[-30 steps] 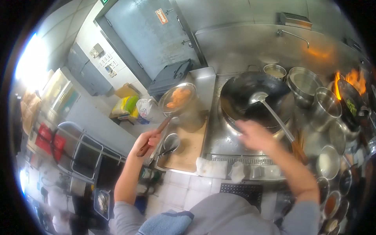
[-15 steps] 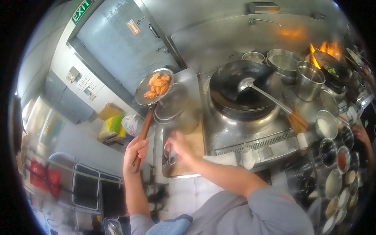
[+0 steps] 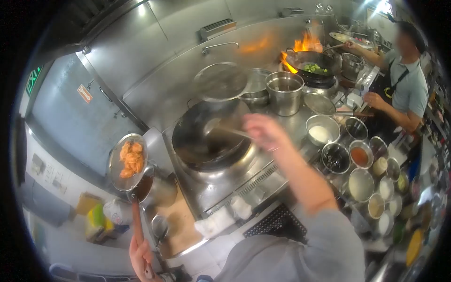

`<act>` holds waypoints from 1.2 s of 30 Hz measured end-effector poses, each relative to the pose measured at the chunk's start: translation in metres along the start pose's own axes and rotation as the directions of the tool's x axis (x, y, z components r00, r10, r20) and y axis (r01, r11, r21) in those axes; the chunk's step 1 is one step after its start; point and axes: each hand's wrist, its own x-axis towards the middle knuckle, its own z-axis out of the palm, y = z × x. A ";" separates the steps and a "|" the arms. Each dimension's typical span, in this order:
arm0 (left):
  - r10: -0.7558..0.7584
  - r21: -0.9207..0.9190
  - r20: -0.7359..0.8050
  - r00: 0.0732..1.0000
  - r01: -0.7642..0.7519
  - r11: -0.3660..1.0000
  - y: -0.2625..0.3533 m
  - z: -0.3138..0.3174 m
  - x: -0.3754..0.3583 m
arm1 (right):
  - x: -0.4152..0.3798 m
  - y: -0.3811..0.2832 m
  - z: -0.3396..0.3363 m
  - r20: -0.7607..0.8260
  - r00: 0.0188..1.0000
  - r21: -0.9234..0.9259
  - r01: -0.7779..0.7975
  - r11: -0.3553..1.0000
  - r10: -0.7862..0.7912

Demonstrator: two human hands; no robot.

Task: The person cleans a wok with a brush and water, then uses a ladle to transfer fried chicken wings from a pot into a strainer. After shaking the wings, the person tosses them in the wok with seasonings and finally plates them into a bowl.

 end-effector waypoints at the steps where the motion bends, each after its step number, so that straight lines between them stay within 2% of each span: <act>1: -0.046 -0.014 0.053 0.998 0.046 0.999 -0.011 -0.003 -0.003 | 0.001 -0.033 -0.031 -0.032 0.999 0.044 -0.042 0.998 0.043; 3: -0.100 -0.109 0.014 0.995 0.101 0.989 -0.025 0.028 -0.019 | 0.008 -0.088 -0.102 -0.131 0.991 -0.234 -0.041 0.971 0.011; 4: -0.131 -0.156 -0.006 0.991 0.129 0.979 -0.031 0.041 -0.029 | 0.011 -0.108 -0.128 -0.183 0.983 -0.206 -0.049 0.977 0.011; 5: -0.162 -0.158 0.039 0.986 0.167 0.973 -0.052 0.037 -0.031 | 0.012 -0.126 -0.152 -0.238 0.971 -0.179 -0.055 0.982 0.011; 8: -0.235 -0.224 0.038 0.971 0.237 0.945 -0.079 0.063 -0.048 | 0.025 -0.157 -0.241 -0.180 0.970 0.047 -0.156 0.987 0.162; 10: -0.290 -0.189 0.026 0.957 0.289 0.938 -0.088 0.083 -0.060 | 0.029 -0.165 -0.281 -0.081 0.967 0.183 -0.223 0.957 0.241; 12: -0.341 -0.159 -0.010 0.940 0.335 0.929 -0.095 0.099 -0.072 | 0.037 -0.165 -0.326 0.069 0.969 0.373 -0.247 0.894 0.239; 14: -0.346 -0.175 -0.039 0.937 0.335 0.926 -0.108 0.107 -0.083 | 0.039 -0.153 -0.374 0.052 0.990 0.511 -0.138 0.849 0.130; 15: -0.355 -0.171 -0.060 0.933 0.341 0.924 -0.115 0.110 -0.088 | 0.040 -0.136 -0.374 -0.209 0.978 0.582 0.105 0.806 0.023; 16: -0.363 -0.168 -0.075 0.929 0.347 0.923 -0.124 0.113 -0.092 | 0.036 -0.119 -0.374 -0.315 0.948 0.558 0.215 0.802 -0.036; 17: -0.378 -0.212 -0.103 0.920 0.351 0.912 -0.134 0.115 -0.095 | 0.032 -0.102 -0.375 -0.416 0.904 0.517 0.321 0.794 -0.094; 18: -0.384 -0.199 -0.103 0.918 0.359 0.912 -0.142 0.115 -0.097 | 0.030 -0.086 -0.373 -0.363 0.924 0.453 0.291 0.842 -0.124; 19: -0.390 -0.185 -0.102 0.915 0.368 0.911 -0.148 0.115 -0.097 | 0.034 -0.077 -0.357 -0.181 0.983 0.339 0.089 0.937 -0.028; 20: -0.399 -0.169 -0.103 0.911 0.379 0.910 -0.155 0.115 -0.097 | 0.030 -0.070 -0.316 -0.011 0.995 0.182 -0.100 0.978 0.103; 21: -0.412 -0.180 -0.116 0.904 0.389 0.904 -0.162 0.116 -0.097 | 0.019 -0.058 -0.272 0.134 0.957 0.001 -0.262 0.965 0.259; 22: -0.423 -0.183 -0.131 0.896 0.398 0.899 -0.169 0.116 -0.094 | 0.022 -0.043 -0.222 0.024 0.973 -0.347 -0.208 0.915 0.230; 23: -0.432 -0.179 -0.144 0.891 0.406 0.896 -0.175 0.113 -0.089 | 0.032 -0.029 -0.176 -0.061 0.986 -0.652 -0.159 0.741 0.158; 24: -0.439 -0.161 -0.123 0.890 0.419 0.894 -0.179 0.113 -0.082 | 0.039 -0.017 -0.150 0.060 0.985 -0.875 -0.028 0.484 0.165; 25: -0.441 -0.141 -0.096 0.892 0.426 0.894 -0.189 0.112 -0.073 | 0.047 -0.009 -0.130 0.177 0.964 -0.974 0.144 0.173 0.200; 28: -0.483 -0.033 -0.035 0.875 0.482 0.876 -0.224 0.097 -0.048 | 0.058 0.003 -0.093 0.159 0.878 -0.951 0.259 -0.169 0.452; 31: -0.472 0.116 -0.024 0.881 0.472 0.874 -0.254 0.074 -0.040 | 0.058 0.018 -0.105 0.139 0.889 -0.969 0.213 -0.127 0.436; 34: -0.524 0.025 0.058 0.850 0.524 0.851 -0.255 0.066 -0.035 | 0.058 0.027 -0.114 0.035 0.852 -0.963 -0.112 0.246 0.523; 35: -0.562 0.025 0.102 0.821 0.563 0.826 -0.251 0.063 -0.032 | 0.056 0.027 -0.108 0.019 0.851 -0.958 -0.135 0.254 0.525; 36: -0.585 -0.081 0.135 0.800 0.597 0.798 -0.254 0.057 -0.029 | 0.052 0.032 -0.106 0.037 0.859 -0.937 -0.148 0.317 0.510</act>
